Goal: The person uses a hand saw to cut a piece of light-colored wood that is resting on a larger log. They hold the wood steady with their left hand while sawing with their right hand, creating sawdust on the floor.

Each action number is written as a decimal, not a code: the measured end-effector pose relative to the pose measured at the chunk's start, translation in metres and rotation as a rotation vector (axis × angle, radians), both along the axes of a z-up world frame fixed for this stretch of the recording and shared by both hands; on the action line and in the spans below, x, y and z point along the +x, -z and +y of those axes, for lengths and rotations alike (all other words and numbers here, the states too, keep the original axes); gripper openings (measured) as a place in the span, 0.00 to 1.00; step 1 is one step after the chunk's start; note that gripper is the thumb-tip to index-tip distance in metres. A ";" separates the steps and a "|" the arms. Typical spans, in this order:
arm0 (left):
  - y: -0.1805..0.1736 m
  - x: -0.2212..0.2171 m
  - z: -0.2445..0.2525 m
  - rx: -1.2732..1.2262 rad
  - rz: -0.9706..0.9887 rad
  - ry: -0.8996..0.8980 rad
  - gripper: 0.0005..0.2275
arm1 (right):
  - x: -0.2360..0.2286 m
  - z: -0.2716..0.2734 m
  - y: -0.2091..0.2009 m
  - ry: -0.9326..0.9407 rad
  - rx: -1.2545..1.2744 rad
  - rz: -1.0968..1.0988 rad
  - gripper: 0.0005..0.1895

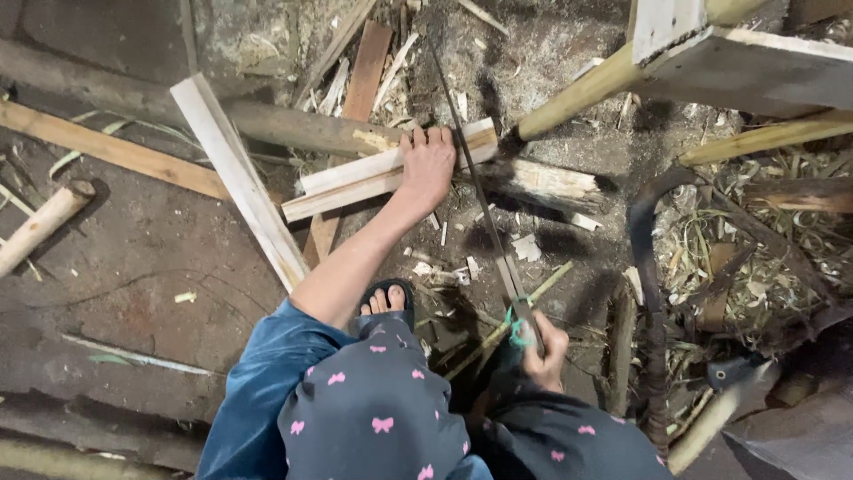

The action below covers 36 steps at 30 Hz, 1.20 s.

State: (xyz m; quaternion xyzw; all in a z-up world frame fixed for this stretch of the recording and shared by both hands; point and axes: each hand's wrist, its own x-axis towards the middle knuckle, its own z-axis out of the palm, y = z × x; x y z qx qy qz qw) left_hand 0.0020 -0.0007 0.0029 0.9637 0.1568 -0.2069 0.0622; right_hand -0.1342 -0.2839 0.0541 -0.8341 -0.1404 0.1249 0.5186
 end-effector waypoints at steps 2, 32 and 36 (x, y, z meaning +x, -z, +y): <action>0.020 -0.009 -0.005 0.257 -0.562 0.042 0.10 | 0.005 0.004 0.049 0.057 0.094 -0.274 0.09; 0.108 -0.019 0.006 0.022 -0.815 0.089 0.08 | 0.011 0.029 0.094 0.218 0.185 -0.015 0.10; 0.103 -0.001 -0.006 -0.026 -0.809 0.142 0.11 | 0.020 0.047 0.029 0.336 0.288 0.022 0.08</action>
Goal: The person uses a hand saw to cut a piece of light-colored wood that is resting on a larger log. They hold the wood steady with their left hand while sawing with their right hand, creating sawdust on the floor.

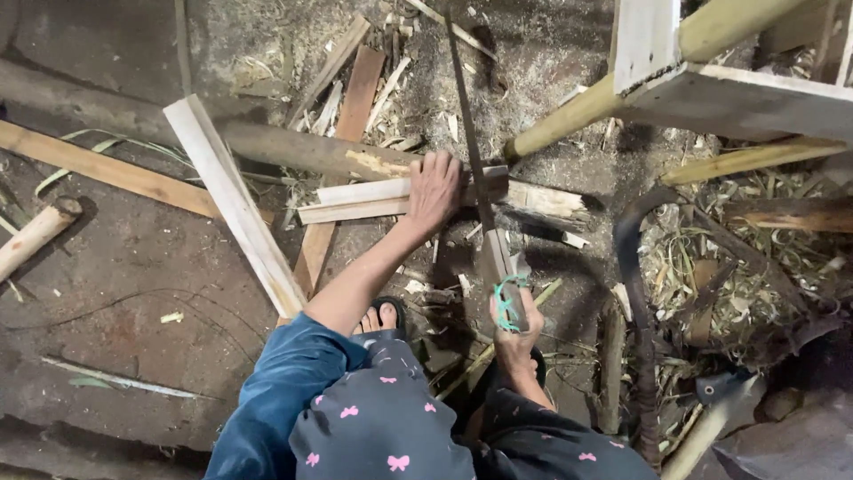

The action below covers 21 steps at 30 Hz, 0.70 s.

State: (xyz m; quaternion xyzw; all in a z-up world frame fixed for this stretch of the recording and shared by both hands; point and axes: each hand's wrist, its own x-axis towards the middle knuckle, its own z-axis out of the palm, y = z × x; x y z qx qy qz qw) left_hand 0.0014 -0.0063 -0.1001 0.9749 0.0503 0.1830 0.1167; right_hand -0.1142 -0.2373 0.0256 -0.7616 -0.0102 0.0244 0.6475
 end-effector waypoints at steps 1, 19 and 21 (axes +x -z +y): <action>-0.012 0.003 -0.001 0.000 -0.003 0.000 0.11 | 0.001 -0.001 0.000 -0.019 -0.013 -0.044 0.07; -0.035 0.014 -0.008 0.083 -0.138 -0.151 0.08 | 0.006 -0.005 0.002 0.082 -0.004 -0.021 0.17; -0.033 0.018 -0.008 0.079 -0.144 -0.148 0.09 | 0.009 -0.002 -0.005 0.114 0.006 0.016 0.17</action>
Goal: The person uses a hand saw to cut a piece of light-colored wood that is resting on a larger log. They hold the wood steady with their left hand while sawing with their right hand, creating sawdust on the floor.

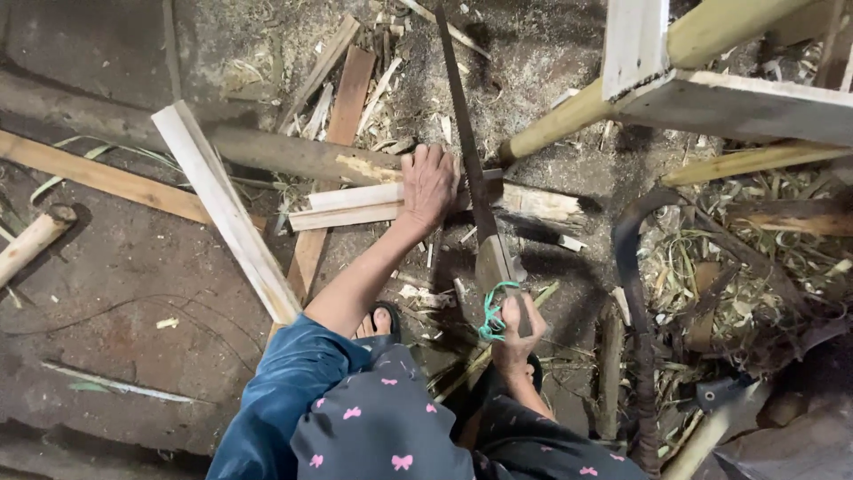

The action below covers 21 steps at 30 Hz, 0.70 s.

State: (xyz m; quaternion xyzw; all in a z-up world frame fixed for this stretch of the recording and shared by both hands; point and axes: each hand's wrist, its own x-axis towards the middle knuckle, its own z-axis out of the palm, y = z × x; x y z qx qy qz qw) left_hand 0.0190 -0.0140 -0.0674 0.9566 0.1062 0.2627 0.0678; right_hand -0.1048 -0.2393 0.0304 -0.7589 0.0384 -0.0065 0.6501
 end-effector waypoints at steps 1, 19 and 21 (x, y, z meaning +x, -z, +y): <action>0.002 0.003 0.000 -0.022 0.036 0.006 0.10 | 0.001 -0.003 0.004 0.008 -0.015 0.011 0.18; -0.017 0.008 -0.005 -0.009 0.141 -0.008 0.06 | 0.012 0.024 -0.027 -0.054 -0.134 0.006 0.13; -0.030 0.009 -0.007 -0.063 0.231 -0.002 0.05 | 0.012 0.022 -0.018 -0.075 -0.168 -0.016 0.13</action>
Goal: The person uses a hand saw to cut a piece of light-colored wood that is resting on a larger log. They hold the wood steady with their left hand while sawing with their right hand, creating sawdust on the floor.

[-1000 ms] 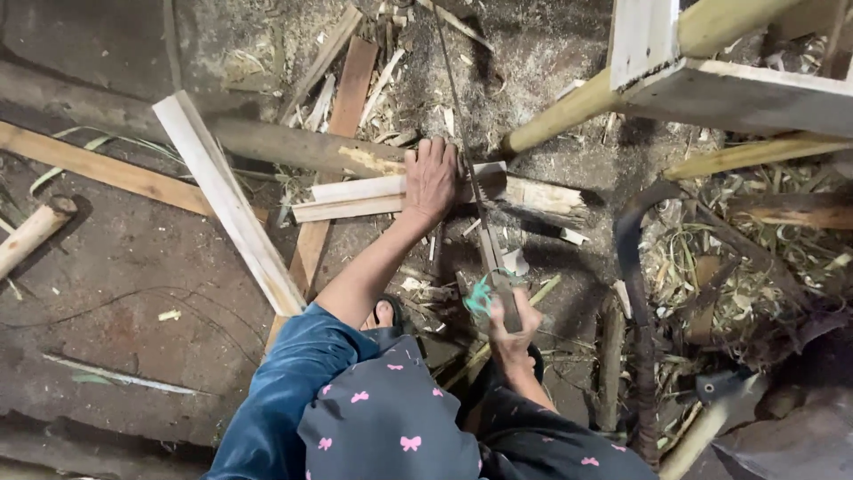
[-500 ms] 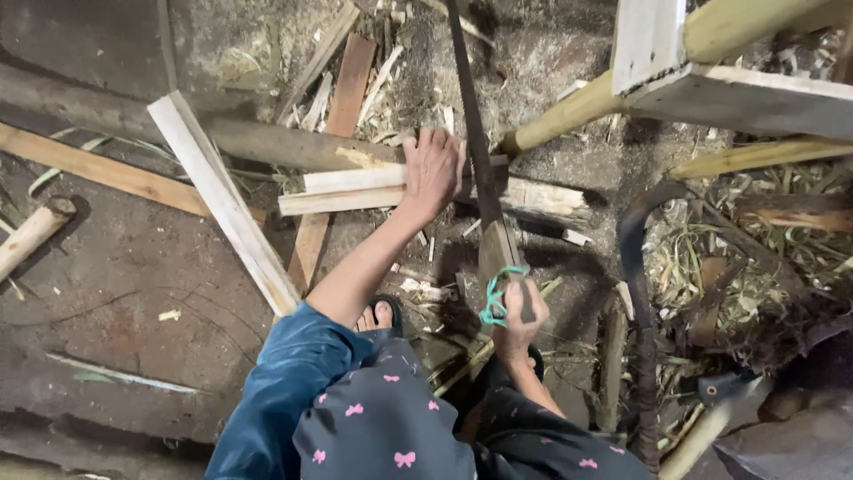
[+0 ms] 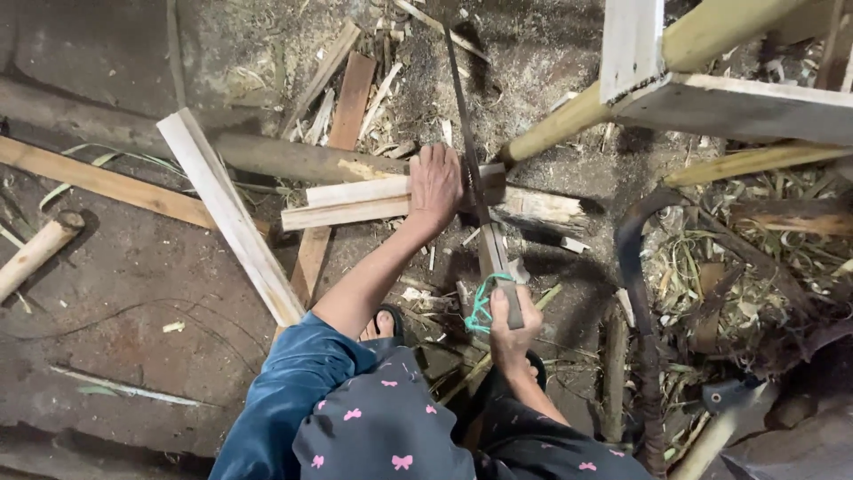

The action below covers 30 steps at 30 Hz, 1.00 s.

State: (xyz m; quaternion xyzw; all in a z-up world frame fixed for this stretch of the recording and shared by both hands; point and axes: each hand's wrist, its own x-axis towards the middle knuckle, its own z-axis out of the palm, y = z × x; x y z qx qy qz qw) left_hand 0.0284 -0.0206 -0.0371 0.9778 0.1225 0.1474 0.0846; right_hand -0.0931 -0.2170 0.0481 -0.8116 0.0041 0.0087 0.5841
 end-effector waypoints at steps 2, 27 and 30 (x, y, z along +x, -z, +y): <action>-0.011 0.004 -0.003 0.013 0.378 -0.057 0.07 | 0.003 0.001 0.000 -0.028 -0.067 -0.003 0.13; 0.016 0.007 -0.007 -0.043 0.035 -0.081 0.05 | 0.001 0.007 -0.054 0.051 0.078 0.072 0.13; 0.003 0.007 -0.005 -0.005 0.026 -0.096 0.04 | -0.016 -0.037 -0.011 -0.002 0.049 0.033 0.15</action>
